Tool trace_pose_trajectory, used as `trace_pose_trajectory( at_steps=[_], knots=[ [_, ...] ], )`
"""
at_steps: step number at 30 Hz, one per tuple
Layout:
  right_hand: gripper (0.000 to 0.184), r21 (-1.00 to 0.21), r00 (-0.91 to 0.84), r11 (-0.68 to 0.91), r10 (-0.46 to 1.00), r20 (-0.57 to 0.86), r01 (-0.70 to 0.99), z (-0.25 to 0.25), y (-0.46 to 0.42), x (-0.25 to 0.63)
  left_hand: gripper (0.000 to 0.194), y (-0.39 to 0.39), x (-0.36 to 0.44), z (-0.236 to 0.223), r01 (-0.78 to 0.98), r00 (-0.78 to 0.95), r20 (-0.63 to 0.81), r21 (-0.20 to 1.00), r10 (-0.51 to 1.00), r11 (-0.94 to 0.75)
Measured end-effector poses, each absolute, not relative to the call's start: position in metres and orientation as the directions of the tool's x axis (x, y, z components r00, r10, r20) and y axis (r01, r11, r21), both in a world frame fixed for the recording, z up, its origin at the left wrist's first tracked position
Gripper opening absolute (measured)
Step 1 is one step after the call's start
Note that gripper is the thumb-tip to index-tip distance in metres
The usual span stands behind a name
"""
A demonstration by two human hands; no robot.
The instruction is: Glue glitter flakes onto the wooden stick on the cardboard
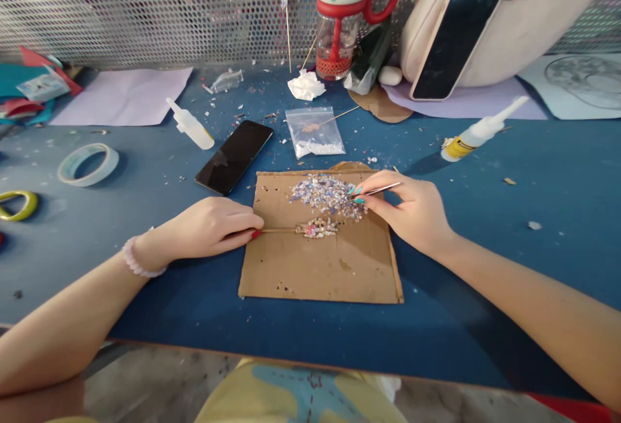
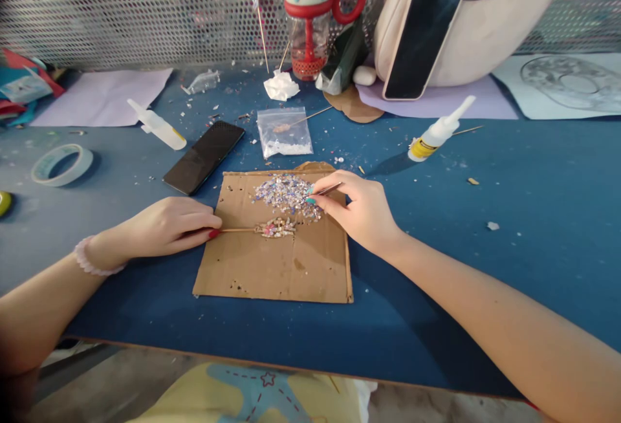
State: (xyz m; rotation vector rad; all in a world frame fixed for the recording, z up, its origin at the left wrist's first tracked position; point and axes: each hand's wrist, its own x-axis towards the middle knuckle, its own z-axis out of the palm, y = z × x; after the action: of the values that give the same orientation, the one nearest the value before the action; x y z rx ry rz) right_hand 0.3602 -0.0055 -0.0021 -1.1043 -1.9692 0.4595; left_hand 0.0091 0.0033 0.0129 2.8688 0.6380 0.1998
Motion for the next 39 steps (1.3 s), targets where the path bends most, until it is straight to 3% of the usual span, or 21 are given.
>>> trace_pose_trajectory(
  at_steps=[9,17,39],
  knots=[
    [0.006,-0.639,-0.283,0.543,0.836,0.470,0.545,-0.0017,-0.0044,0.3620,0.016,0.0025,0.0077,0.0133,0.393,0.902,0.098,0.214,0.420,-0.894],
    [0.016,-0.618,-0.348,0.636,0.771,0.533,0.462,-0.0066,-0.0010,0.3600,0.017,0.0034,0.0092,0.0121,0.399,0.900,0.101,0.206,0.425,-0.894],
    [0.013,-0.524,-0.345,0.637,0.759,0.552,0.565,-0.0031,-0.0015,0.3646,0.014,0.0034,0.0077,0.0118,0.387,0.904,0.101,0.220,0.415,-0.896]
  ],
)
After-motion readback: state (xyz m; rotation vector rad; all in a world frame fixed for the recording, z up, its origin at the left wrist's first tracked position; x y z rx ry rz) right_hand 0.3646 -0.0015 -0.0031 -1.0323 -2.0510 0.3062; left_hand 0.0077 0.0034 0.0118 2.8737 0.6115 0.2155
